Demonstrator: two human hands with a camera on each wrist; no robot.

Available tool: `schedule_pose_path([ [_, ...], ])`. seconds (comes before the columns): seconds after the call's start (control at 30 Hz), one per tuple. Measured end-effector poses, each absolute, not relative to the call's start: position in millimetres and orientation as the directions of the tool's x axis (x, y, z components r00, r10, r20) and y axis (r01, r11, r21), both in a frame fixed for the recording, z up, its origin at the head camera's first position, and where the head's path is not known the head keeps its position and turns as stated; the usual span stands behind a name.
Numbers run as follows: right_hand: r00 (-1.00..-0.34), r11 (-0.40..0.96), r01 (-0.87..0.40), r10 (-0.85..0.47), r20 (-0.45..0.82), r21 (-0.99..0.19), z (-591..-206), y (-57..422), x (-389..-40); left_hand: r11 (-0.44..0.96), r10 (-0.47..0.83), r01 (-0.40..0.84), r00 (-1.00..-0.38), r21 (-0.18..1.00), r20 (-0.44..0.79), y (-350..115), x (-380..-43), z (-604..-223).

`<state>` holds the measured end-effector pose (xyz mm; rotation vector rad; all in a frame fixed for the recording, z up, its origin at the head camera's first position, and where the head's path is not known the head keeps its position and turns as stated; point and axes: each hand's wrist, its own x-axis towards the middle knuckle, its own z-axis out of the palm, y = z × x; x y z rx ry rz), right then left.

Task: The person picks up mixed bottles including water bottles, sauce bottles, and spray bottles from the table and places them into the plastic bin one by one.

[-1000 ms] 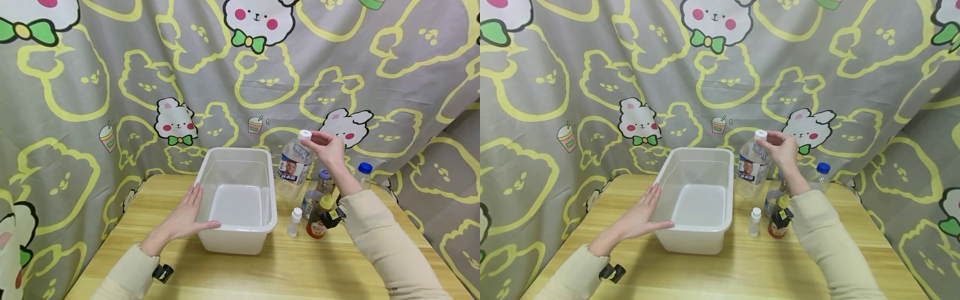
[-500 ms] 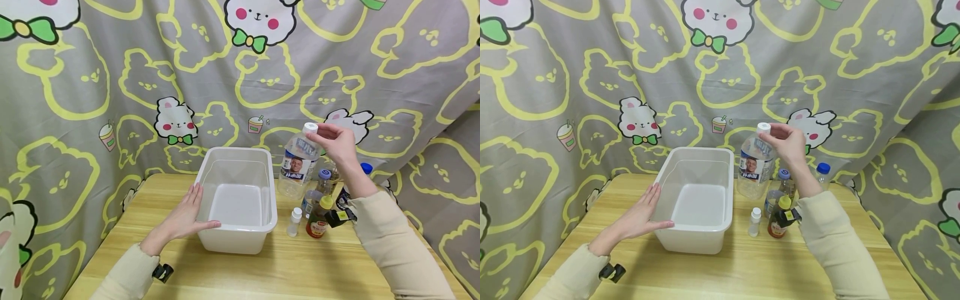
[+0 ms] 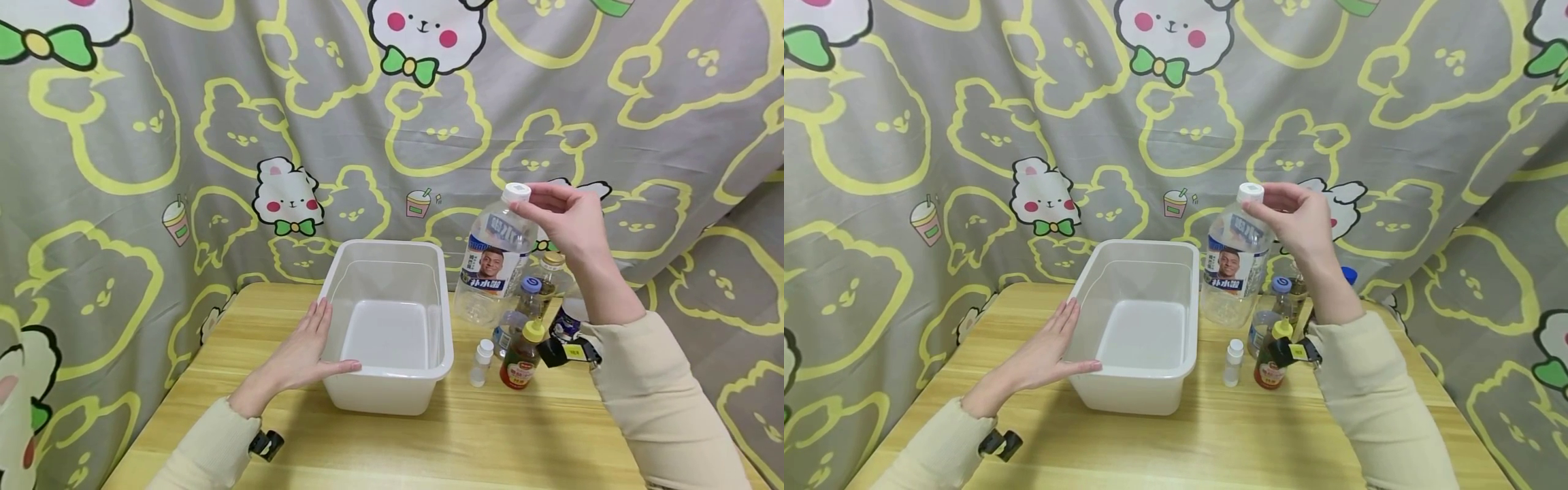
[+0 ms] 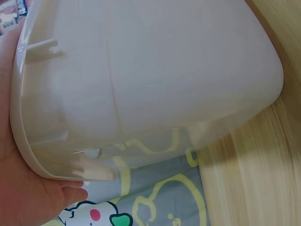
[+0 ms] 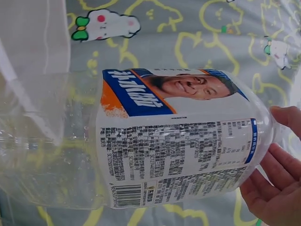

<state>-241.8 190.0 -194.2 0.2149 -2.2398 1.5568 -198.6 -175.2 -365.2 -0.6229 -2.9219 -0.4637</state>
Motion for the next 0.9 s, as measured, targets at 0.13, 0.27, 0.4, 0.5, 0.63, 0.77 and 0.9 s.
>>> schedule_pose_path([
  [0.13, -0.908, 0.367, -0.357, 0.079, 0.411, -0.859, -187.6, 185.3, -236.1, 0.869, 0.379, 0.415, -0.909, 0.27, 0.176, -175.6, -198.3, -364.8],
  [0.27, -0.911, 0.376, -0.36, 0.057, 0.409, -0.854, -182.4, 178.6, -232.8, 0.868, 0.382, 0.418, -0.907, 0.268, 0.176, -175.7, -198.2, -363.8],
  [0.4, -0.908, 0.36, -0.379, 0.033, 0.417, -0.853, -177.5, 170.2, -232.3, 0.866, 0.383, 0.419, -0.907, 0.271, 0.177, -175.9, -197.9, -362.2],
  [0.5, -0.901, 0.335, -0.404, 0.014, 0.433, -0.852, -174.9, 162.3, -233.7, 0.868, 0.38, 0.415, -0.909, 0.274, 0.174, -176.3, -197.4, -361.1],
  [0.63, -0.901, 0.297, -0.415, -0.007, 0.433, -0.86, -174.0, 151.1, -236.4, 0.869, 0.38, 0.414, -0.909, 0.271, 0.172, -176.4, -197.1, -360.6],
  [0.77, -0.911, 0.271, -0.402, -0.019, 0.412, -0.875, -176.1, 139.8, -240.6, 0.867, 0.379, 0.416, -0.908, 0.273, 0.18, -176.0, -196.9, -360.8],
  [0.9, -0.915, 0.262, -0.397, -0.037, 0.402, -0.879, -179.7, 129.4, -245.9, 0.866, 0.379, 0.418, -0.907, 0.273, 0.185, -175.2, -197.1, -361.3],
])
